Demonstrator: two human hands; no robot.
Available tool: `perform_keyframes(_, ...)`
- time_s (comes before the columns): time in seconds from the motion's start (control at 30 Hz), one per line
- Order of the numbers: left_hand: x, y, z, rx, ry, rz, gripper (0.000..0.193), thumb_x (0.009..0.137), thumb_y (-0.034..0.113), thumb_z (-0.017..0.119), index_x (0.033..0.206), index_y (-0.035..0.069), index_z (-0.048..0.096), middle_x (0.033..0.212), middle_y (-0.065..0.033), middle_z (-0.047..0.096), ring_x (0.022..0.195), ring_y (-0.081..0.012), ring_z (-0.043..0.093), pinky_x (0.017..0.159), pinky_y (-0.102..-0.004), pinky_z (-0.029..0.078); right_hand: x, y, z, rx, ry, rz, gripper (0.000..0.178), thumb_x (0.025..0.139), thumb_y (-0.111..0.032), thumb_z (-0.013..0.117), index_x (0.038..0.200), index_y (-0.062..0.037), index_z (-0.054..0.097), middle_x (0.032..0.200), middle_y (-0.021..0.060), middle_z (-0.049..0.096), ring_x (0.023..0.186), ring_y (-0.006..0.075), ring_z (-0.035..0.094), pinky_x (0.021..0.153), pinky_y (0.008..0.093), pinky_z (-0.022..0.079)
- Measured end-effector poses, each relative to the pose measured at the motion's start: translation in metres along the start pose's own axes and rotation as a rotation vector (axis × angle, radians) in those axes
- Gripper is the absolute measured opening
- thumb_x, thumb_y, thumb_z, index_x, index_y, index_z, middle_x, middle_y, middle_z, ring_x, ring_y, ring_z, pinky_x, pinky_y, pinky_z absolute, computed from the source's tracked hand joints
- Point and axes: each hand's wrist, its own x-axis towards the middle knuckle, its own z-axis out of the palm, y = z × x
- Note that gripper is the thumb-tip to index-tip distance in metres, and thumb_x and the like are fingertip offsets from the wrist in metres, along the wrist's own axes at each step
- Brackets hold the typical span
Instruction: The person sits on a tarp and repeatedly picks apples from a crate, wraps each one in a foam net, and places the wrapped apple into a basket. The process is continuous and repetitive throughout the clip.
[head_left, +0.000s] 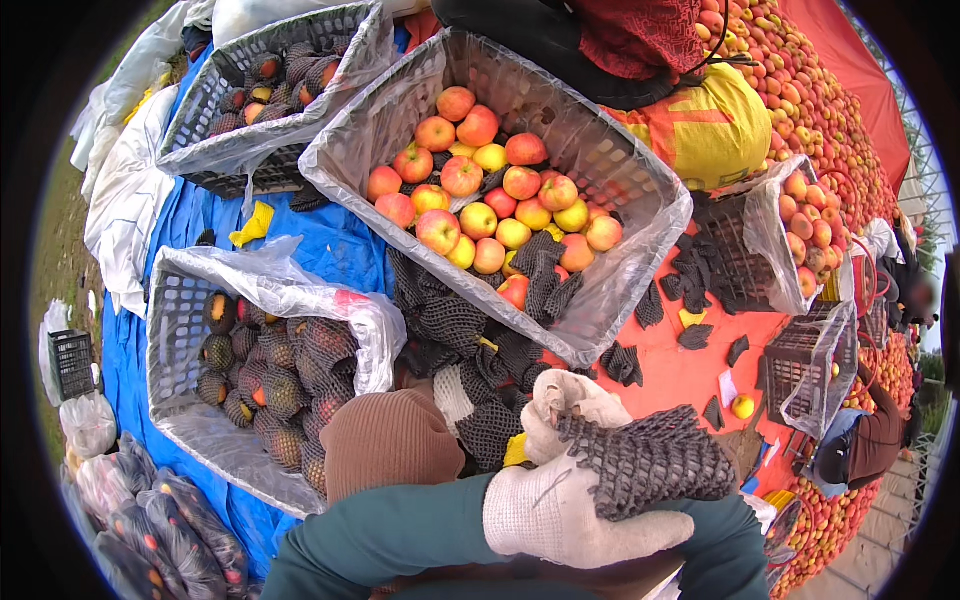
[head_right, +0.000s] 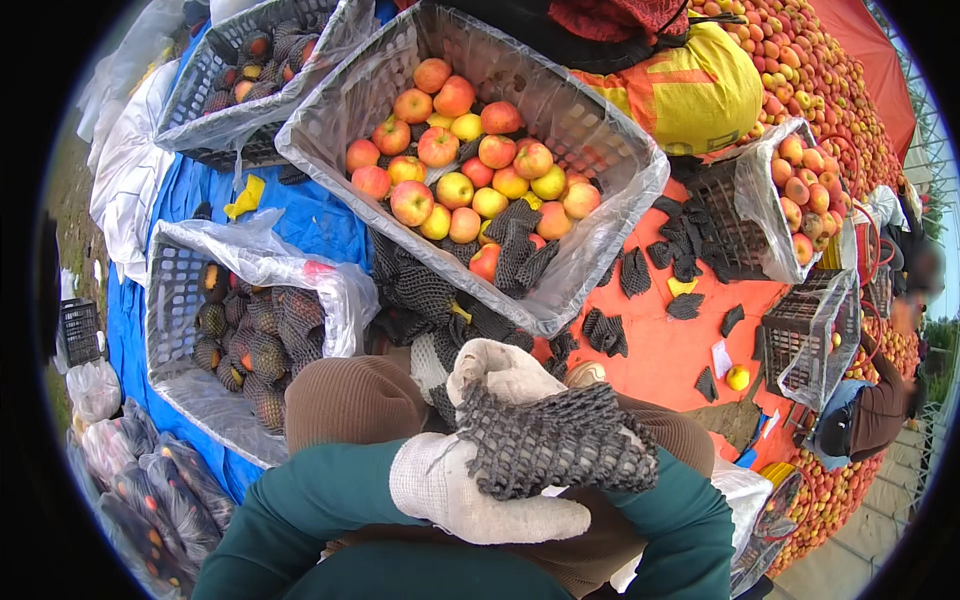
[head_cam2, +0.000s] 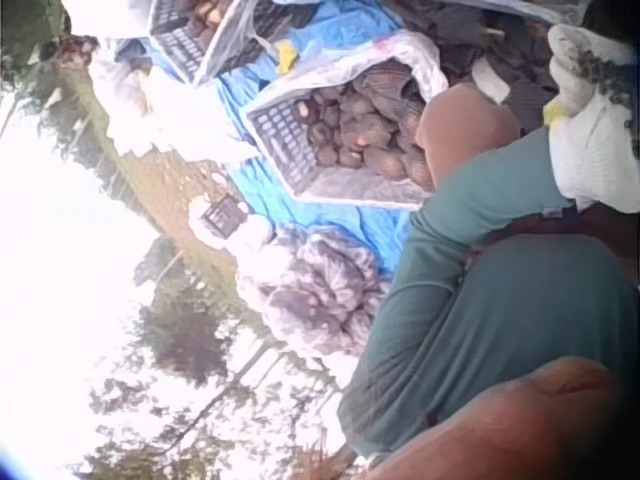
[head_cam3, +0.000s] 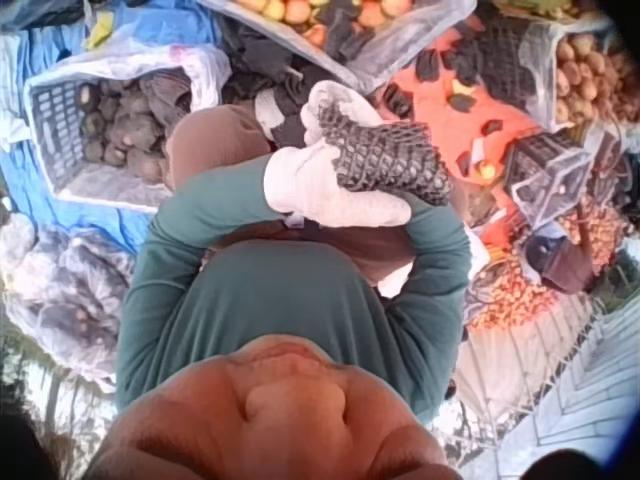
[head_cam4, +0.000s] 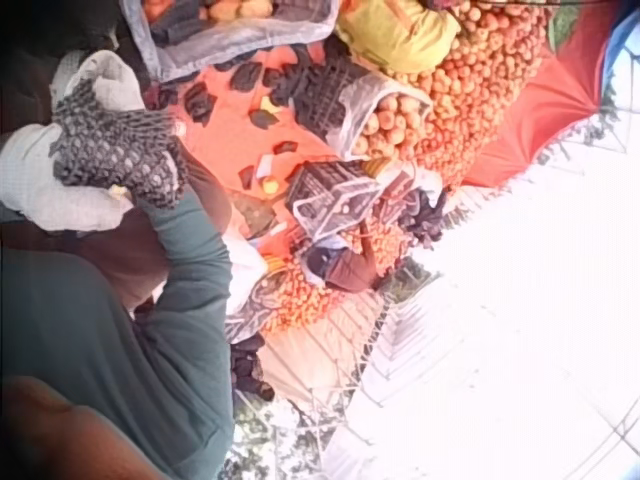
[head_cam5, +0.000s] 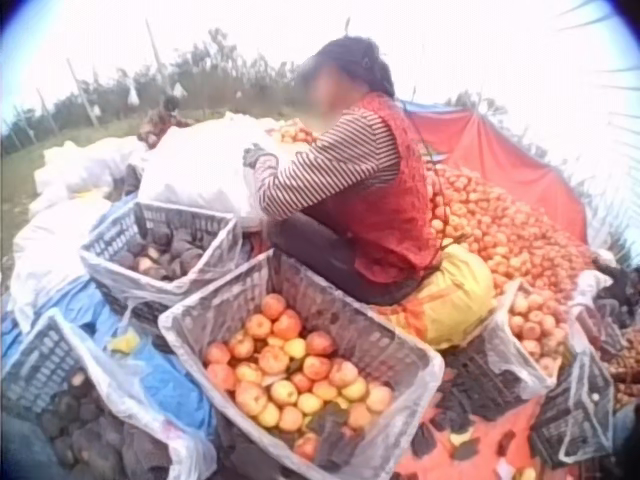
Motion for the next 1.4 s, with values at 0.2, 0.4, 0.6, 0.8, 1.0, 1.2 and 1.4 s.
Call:
perform_keyframes(0.2,0.01,-0.004,-0.014,-0.288,-0.132,0.062,0.035,0.087,0.014,0.054,0.119,0.0,0.05,0.12,-0.0129,0.052,0.113,-0.0259,0.048,0.097,-0.0345,0.036,0.007,-0.005,-0.007,-0.096,0.024,-0.039,0.023,0.08,-0.017,0.063,0.088,-0.0006,0.049,0.063,0.0086,0.047,0.051,0.0169,0.041,0.047,0.0302,0.032)
perform_keyframes(0.4,0.015,-0.016,-0.045,-0.843,-0.592,-0.042,0.047,0.082,0.017,0.064,0.122,-0.001,0.048,0.114,-0.0124,0.057,0.104,-0.0214,0.054,0.087,-0.032,0.042,0.088,-0.085,-0.011,-0.772,0.483,-0.171,0.018,0.085,-0.011,0.054,0.1,-0.002,0.052,0.086,0.009,0.06,0.075,0.0162,0.061,0.067,0.0259,0.05)
perform_keyframes(0.6,0.009,0.029,-0.045,-0.448,-0.139,-0.427,0.039,0.086,0.016,0.058,0.121,0.002,0.049,0.081,-0.0052,0.063,0.076,-0.0144,0.061,0.07,-0.0271,0.049,0.161,-0.103,-0.153,-2.417,0.066,0.378,0.033,0.073,-0.016,0.059,0.105,-0.0091,0.059,0.105,0.0155,0.058,0.095,0.0319,0.058,0.081,0.0375,0.047)
perform_keyframes(0.8,0.01,0.02,-0.033,-0.876,0.463,-0.462,0.016,0.088,0.013,0.057,0.099,0.002,0.063,0.083,-0.0016,0.063,0.078,-0.0078,0.057,0.071,-0.023,0.048,0.187,-0.058,-0.193,-2.786,-0.145,0.66,0.026,0.083,-0.01,0.046,0.105,-0.0085,0.06,0.109,0.0144,0.059,0.097,0.0298,0.059,0.077,0.04,0.049)
perform_keyframes(1.0,0.008,0.021,-0.041,-0.308,0.408,-0.357,0.022,0.087,0.007,0.056,0.106,-0.003,0.058,0.1,-0.0094,0.062,0.093,-0.0165,0.059,0.082,-0.0285,0.047,0.162,-0.086,-0.172,-2.435,0.144,0.394,0.041,0.071,-0.026,0.062,0.106,-0.0081,0.055,0.109,0.0191,0.054,0.101,0.0342,0.055,0.085,0.0391,0.045)
perform_keyframes(1.2,0.009,0.0,-0.055,0.074,0.644,-0.106,0.029,0.083,0.003,0.049,0.111,0.0,0.056,0.107,-0.0155,0.061,0.099,-0.0253,0.06,0.084,-0.0326,0.047,0.083,-0.137,-0.073,-0.922,0.52,-0.524,0.057,0.082,-0.034,0.058,0.124,0.0007,0.041,0.12,0.017,0.049,0.11,0.0314,0.05,0.09,0.0415,0.045)
perform_keyframes(1.4,0.004,0.018,-0.039,0.706,0.21,-0.131,0.036,0.085,0.013,0.052,0.12,0.007,0.052,0.104,-0.0085,0.063,0.087,-0.014,0.063,0.07,-0.028,0.05,-0.012,-0.069,0.054,-0.221,0.185,-0.666,0.06,0.084,-0.048,0.052,0.13,-0.0122,0.037,0.13,0.0159,0.04,0.116,0.0373,0.044,0.091,0.0526,0.042)
